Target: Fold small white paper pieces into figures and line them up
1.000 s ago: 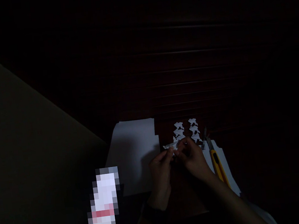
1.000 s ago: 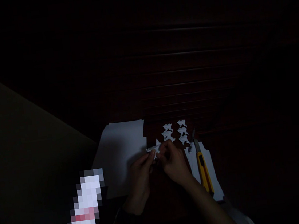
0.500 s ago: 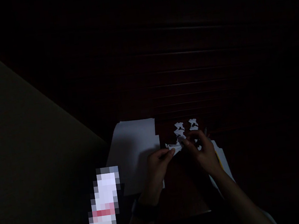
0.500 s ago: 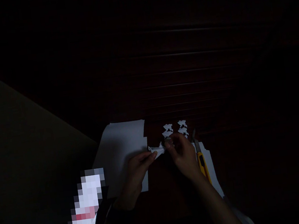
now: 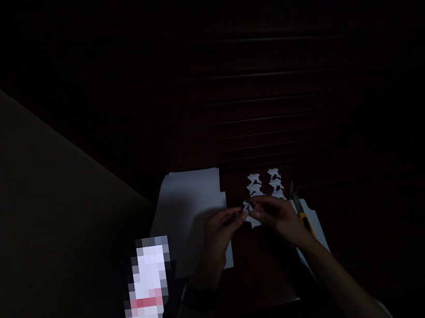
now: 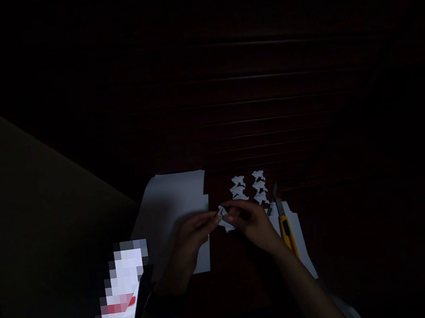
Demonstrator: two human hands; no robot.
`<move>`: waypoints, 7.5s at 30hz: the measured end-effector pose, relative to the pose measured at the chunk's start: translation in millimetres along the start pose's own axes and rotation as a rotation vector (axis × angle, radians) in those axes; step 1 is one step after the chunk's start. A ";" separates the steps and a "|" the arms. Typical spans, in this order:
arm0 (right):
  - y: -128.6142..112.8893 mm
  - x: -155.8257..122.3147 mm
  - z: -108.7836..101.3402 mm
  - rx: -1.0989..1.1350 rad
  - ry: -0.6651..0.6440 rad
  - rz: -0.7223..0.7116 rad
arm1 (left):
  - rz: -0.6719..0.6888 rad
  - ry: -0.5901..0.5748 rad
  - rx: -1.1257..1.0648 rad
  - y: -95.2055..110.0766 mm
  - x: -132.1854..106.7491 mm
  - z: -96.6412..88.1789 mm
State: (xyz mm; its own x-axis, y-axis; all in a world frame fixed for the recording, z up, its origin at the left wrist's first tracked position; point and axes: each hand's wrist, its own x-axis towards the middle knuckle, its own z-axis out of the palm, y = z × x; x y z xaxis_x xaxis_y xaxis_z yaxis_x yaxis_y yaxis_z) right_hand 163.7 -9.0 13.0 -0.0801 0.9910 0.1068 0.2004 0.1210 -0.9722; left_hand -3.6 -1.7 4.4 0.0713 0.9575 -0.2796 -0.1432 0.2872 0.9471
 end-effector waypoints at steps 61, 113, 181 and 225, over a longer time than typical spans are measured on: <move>6.9 -1.5 21.1 0.032 0.062 -0.023 | 0.001 0.069 -0.314 -19.9 -3.4 11.0; 4.4 -0.3 21.0 0.106 0.064 -0.001 | -0.081 0.013 -0.497 -19.5 -2.8 10.9; 5.1 -3.8 25.9 0.114 0.134 0.026 | 0.100 0.106 -0.255 -21.9 -4.1 14.6; 9.5 -1.1 24.7 0.081 0.156 0.031 | 0.172 0.155 -0.108 -22.6 -1.3 15.0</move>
State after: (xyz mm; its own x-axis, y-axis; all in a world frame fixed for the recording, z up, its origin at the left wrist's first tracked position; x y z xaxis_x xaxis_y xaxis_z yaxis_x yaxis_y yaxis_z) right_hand 141.6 -10.3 -1.4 0.0787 0.9918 0.1010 0.1207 0.0911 -0.9885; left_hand 14.4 -9.8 -14.3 -0.1148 0.9829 -0.1441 -0.2448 0.1126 0.9630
